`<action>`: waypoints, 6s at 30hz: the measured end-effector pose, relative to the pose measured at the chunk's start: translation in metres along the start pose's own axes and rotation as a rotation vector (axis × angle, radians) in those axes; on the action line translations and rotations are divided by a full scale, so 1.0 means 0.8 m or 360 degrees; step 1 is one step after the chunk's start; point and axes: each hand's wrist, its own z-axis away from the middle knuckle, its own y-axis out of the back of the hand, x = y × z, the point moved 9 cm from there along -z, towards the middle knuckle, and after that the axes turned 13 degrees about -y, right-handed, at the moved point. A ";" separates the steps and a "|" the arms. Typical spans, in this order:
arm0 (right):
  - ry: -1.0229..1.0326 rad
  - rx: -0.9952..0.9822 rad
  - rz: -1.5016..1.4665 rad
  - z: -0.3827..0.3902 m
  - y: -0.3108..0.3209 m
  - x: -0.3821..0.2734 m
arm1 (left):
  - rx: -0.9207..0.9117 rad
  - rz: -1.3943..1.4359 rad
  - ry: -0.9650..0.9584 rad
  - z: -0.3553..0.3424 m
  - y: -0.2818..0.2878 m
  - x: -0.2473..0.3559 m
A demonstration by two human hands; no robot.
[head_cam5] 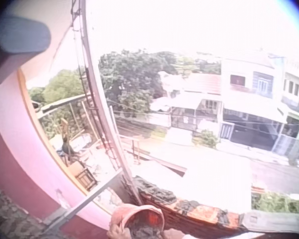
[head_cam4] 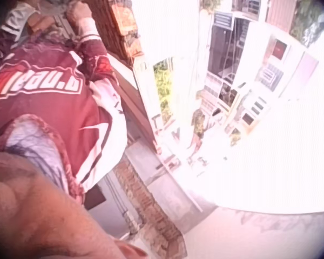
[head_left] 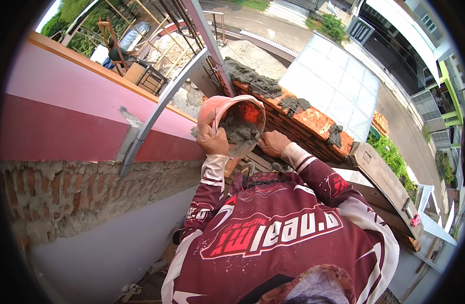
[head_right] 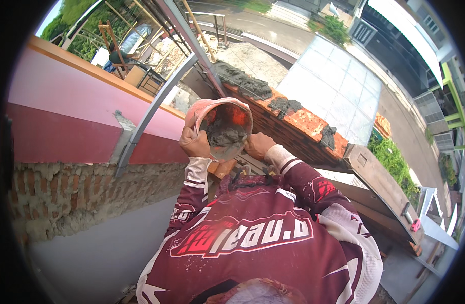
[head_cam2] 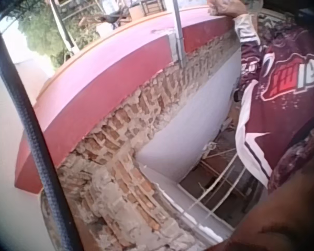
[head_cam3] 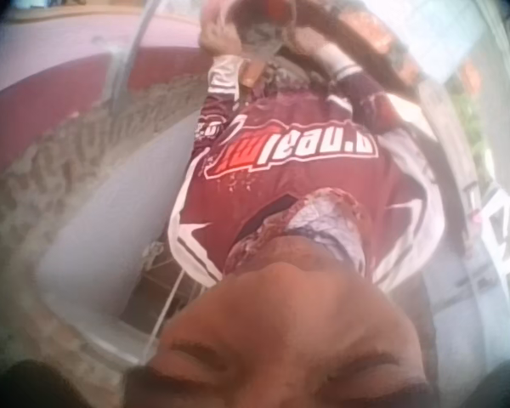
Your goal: The person scoops mortar from a bucket with a trowel and applies it to a brick wall. They place bricks onto the mortar, tap them into position, and scrape away excess mortar. The person repeats this process, building up the wall layer by layer.
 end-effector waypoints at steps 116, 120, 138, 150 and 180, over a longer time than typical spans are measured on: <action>-0.0604 0.1000 -0.1415 -0.268 -0.121 -0.003 | 0.0543 -0.0532 0.1690 0.197 0.374 -0.210; -0.0725 0.0852 -0.1054 -0.281 -0.116 -0.010 | 0.0459 -0.0638 0.1696 0.202 0.387 -0.218; -0.0988 0.0923 -0.0773 -0.154 -0.097 0.128 | 0.0113 -0.0488 0.1592 0.136 0.245 -0.263; -0.0618 0.0321 -0.0119 -0.007 -0.120 0.054 | -0.0319 -0.0045 0.0933 0.074 0.045 -0.291; -0.0017 0.0316 0.0537 0.044 -0.034 -0.013 | -0.0371 0.0429 0.0678 0.048 -0.046 -0.113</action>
